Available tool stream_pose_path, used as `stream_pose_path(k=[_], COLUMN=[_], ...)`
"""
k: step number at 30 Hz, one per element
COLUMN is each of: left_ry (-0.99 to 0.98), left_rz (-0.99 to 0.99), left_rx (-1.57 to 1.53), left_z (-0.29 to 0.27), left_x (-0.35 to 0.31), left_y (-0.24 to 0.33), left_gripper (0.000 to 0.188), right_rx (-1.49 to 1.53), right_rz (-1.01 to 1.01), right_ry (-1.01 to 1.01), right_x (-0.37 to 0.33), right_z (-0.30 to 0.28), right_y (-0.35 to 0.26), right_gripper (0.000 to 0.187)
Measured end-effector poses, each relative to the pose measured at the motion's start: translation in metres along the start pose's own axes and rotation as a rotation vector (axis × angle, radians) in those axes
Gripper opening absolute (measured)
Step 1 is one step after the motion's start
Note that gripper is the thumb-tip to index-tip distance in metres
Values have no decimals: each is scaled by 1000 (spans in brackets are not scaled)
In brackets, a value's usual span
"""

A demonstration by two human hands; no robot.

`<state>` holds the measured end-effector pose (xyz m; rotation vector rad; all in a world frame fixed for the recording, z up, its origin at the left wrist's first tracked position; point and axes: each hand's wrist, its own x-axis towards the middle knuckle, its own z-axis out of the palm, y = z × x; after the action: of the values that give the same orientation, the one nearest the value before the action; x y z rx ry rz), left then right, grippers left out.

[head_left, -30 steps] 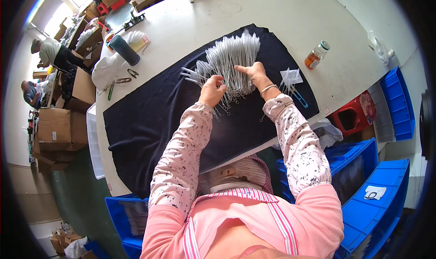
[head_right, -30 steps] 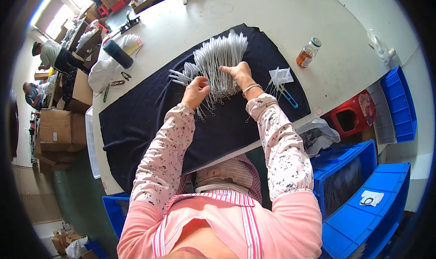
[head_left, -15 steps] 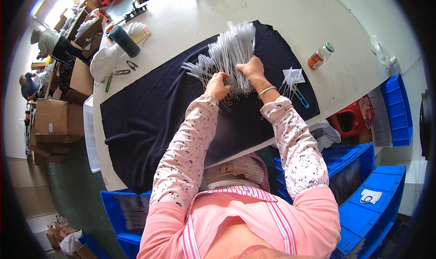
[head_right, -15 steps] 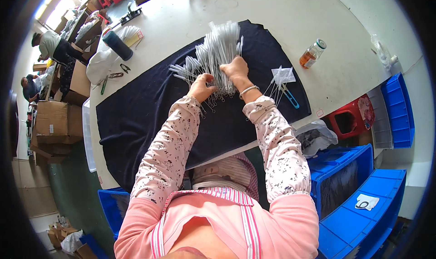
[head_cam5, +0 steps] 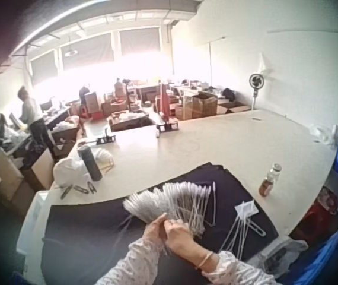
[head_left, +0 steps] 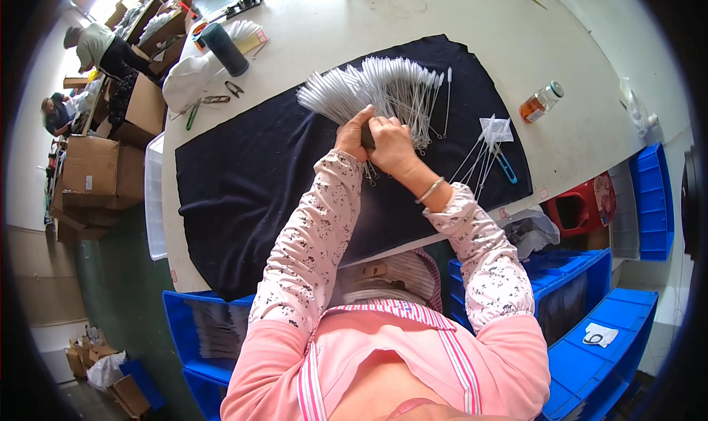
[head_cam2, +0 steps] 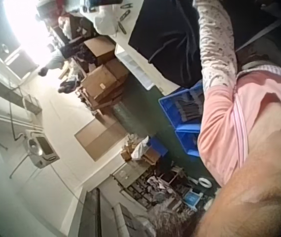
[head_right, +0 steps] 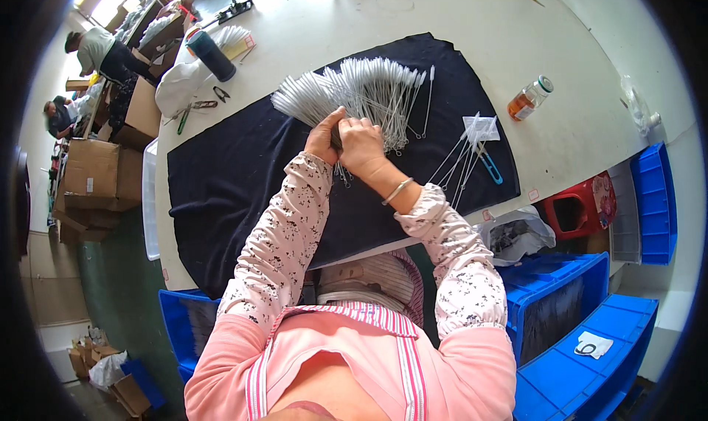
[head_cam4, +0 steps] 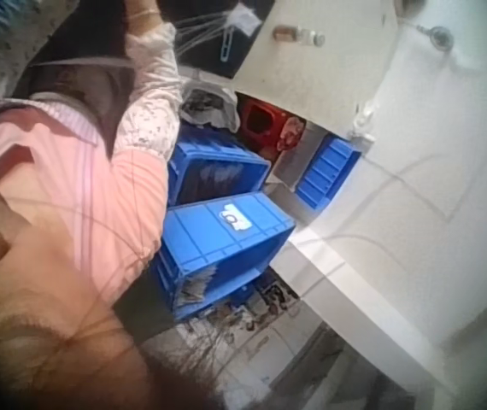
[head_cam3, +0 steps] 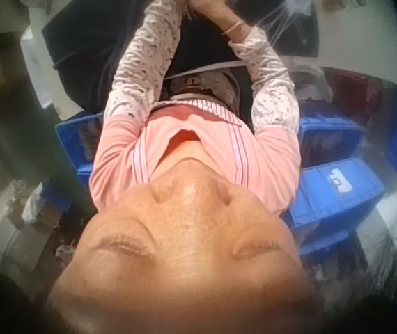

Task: The person gathers bundles of white plastic-coated wire ties from a table, separates them into smaller groups, and places them into blue bins. The person repeats this process, organizing the ties into neat stacks within the bins.

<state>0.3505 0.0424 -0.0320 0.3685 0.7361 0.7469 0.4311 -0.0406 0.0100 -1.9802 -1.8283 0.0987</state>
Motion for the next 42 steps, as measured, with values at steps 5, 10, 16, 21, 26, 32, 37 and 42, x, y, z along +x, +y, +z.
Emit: stream_pose_path(k=[5,10,16,21,26,32,37,42], left_ry=[60,-146,-148,18,15,114,136,281], left_rz=[62,18,115,167,333,885,1082,957], left_rx=[-29,-155,-140,-136,-78,83,48,6], left_z=[-10,-18,-19,-34,-28,-31,-33,-33], left_x=[-15,-18,-27,-24,-61,-106,-156,-187], left_y=[6,6,11,16,30,49,67,59], left_gripper=[13,19,13,8,25,44,47,23], right_rx=[236,-64,57,752,319,237,212,541], right_rz=[-62,-103,-392,-226,-459,-465,-424,-535], right_ry=[321,120,173,15,-161,-176,-22,-33], right_x=[16,31,15,25,19,19,18,-26], right_z=[-27,-1,7,-6,41,52,44,-24], right_y=[21,38,24,19,61,65,47,-84], right_gripper=[38,32,27,30,38,40,48,77])
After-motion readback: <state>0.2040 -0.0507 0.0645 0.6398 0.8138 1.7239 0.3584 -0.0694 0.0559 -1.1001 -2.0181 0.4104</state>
